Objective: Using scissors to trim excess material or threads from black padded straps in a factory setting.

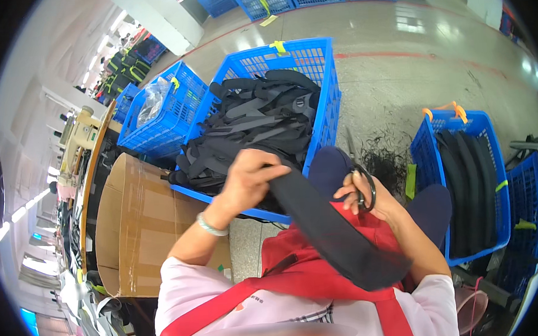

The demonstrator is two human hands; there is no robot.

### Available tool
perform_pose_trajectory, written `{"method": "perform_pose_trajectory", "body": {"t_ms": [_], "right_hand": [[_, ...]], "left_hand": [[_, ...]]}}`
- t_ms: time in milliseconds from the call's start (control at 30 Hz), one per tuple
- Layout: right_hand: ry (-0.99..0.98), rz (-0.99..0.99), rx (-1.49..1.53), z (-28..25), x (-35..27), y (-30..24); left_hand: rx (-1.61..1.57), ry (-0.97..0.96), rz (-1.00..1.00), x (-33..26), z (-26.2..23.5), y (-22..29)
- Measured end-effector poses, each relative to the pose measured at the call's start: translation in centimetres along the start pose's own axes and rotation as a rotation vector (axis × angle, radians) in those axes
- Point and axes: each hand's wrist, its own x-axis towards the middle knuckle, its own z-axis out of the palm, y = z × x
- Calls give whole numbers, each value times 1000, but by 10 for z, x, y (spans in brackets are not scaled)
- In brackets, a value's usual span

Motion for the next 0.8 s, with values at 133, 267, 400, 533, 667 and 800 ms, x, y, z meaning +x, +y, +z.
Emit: {"method": "perform_pose_trajectory", "body": {"t_ms": [133,267,400,533,667,800], "right_hand": [[-98,-33,-205,28,-31,7],[-70,-69,-70,34,-45,14],[113,-292,-184,25,-43,0],[232,-502,-356,43,-21,-13],[264,-508,-367,45,1,-10],[292,-480,-401,9,-13,-17]], "left_hand": [[-84,-91,76,14,51,33],[40,-45,-17,18,49,63],[-268,286,-415,-13,72,85],[-1485,101,-1028,-21,110,107],[-1645,83,-997,-8,117,103],[-1616,144,-1022,-8,118,80]]}}
